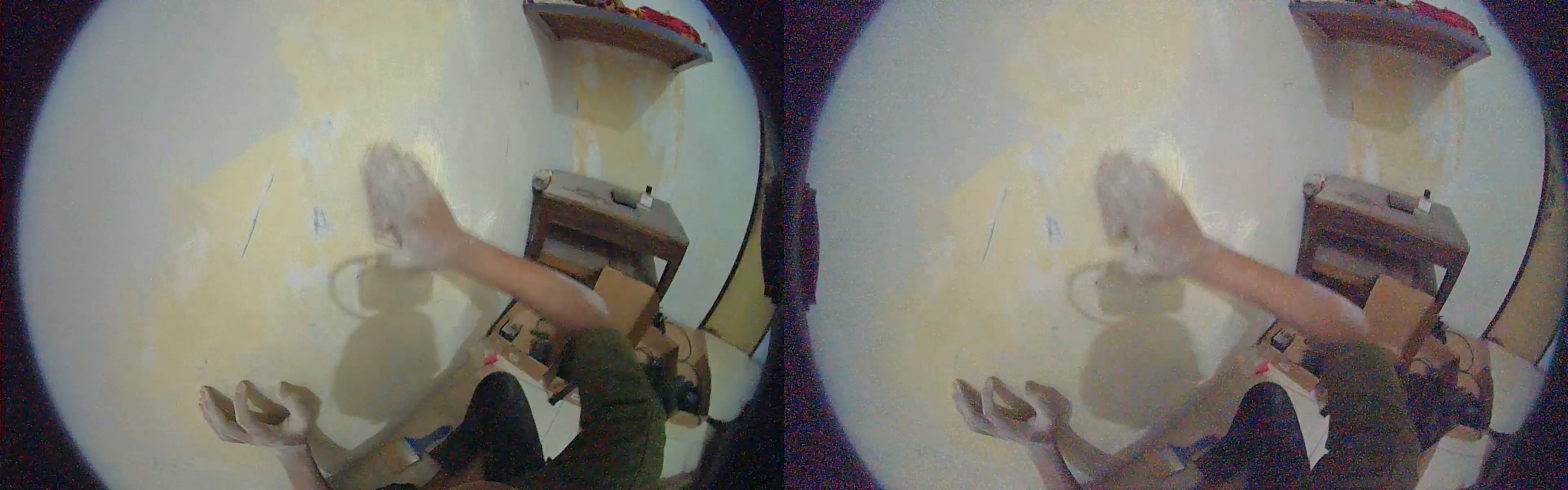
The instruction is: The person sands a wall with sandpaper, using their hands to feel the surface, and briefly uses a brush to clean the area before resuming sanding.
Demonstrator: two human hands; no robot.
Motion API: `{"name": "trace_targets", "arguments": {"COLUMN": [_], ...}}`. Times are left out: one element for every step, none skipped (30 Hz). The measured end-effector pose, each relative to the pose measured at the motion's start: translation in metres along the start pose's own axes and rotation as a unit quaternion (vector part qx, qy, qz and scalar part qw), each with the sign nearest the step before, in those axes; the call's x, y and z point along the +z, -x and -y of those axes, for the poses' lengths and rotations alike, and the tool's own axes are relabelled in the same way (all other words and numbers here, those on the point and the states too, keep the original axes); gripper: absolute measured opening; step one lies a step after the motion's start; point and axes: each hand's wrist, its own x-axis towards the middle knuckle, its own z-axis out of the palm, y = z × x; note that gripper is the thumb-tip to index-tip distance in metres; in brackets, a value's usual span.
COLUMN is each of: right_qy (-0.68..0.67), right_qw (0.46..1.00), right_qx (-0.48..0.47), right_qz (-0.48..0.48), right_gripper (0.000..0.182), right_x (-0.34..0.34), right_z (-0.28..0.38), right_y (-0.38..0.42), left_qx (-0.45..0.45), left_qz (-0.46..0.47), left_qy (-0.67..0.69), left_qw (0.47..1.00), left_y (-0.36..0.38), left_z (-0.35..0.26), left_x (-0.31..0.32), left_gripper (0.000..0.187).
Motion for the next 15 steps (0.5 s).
{"name": "trace_targets", "arguments": {"right_qy": [-0.089, -0.085, -0.079, -0.074, -0.016, -0.039, -0.062, -0.083, 0.097, 0.047, -0.003, -0.053, -0.068, -0.076, -0.085], "right_qw": [0.991, 0.984, 0.974, 0.962, 0.963, 0.973, 0.981, 0.985, 0.994, 0.998, 0.998, 0.996, 0.992, 0.987, 0.975], "right_qx": [0.074, 0.117, 0.156, 0.195, 0.207, 0.163, 0.119, 0.074, 0.007, -0.023, -0.05, -0.076, -0.035, 0.042, 0.12], "right_qz": [-0.066, -0.107, -0.142, -0.177, -0.172, -0.156, -0.141, -0.129, -0.056, -0.042, -0.029, -0.017, -0.095, -0.133, -0.167], "right_gripper": [0.102, 0.1, 0.099, 0.097, 0.092, 0.092, 0.091, 0.09, 0.091, 0.087, 0.083, 0.079, 0.074, 0.075, 0.075], "right_x": [-0.016, -0.019, -0.019, -0.024, -0.027, -0.027, -0.026, -0.023, 0.012, 0.002, -0.013, -0.022, -0.022, -0.023, -0.024], "right_z": [-0.007, -0.026, -0.046, -0.048, -0.034, -0.02, -0.004, 0.009, 0.01, 0.01, 0.007, 0.005, -0.006, -0.023, -0.04], "right_y": [-0.014, -0.028, -0.043, -0.055, -0.056, -0.047, -0.035, -0.026, -0.009, -0.01, -0.006, -0.005, -0.012, -0.024, -0.037], "left_qx": [0.011, 0.016, 0.014, 0.015, 0.017, 0.019, 0.011, 0.006, 0.001, 0.0, 0.002, 0.005, 0.014, 0.02, 0.024], "left_qz": [0.002, 0.005, 0.009, 0.019, 0.027, 0.034, 0.028, 0.019, 0.009, 0.018, 0.027, 0.036, 0.042, 0.048, 0.057], "left_qy": [0.002, 0.004, 0.006, -0.015, -0.037, -0.057, -0.039, -0.021, -0.003, -0.019, -0.035, -0.05, -0.056, -0.062, -0.069], "left_qw": [1.0, 1.0, 1.0, 1.0, 0.999, 0.998, 0.999, 1.0, 1.0, 1.0, 0.999, 0.998, 0.997, 0.997, 0.996], "left_y": [-0.005, -0.007, -0.005, -0.003, -0.004, -0.004, -0.002, 0.0, 0.001, 0.001, 0.001, -0.001, -0.003, -0.004, -0.002], "left_z": [0.002, 0.001, -0.001, -0.001, 0.0, 0.001, 0.003, 0.006, 0.007, 0.007, 0.005, 0.005, 0.007, 0.007, 0.006], "left_x": [-0.001, -0.003, -0.005, -0.008, -0.012, -0.015, -0.014, -0.012, -0.01, -0.013, -0.016, -0.018, -0.019, -0.02, -0.022], "left_gripper": [0.047, 0.048, 0.049, 0.049, 0.049, 0.049, 0.048, 0.047, 0.046, 0.045, 0.045, 0.045, 0.046, 0.047, 0.048]}}
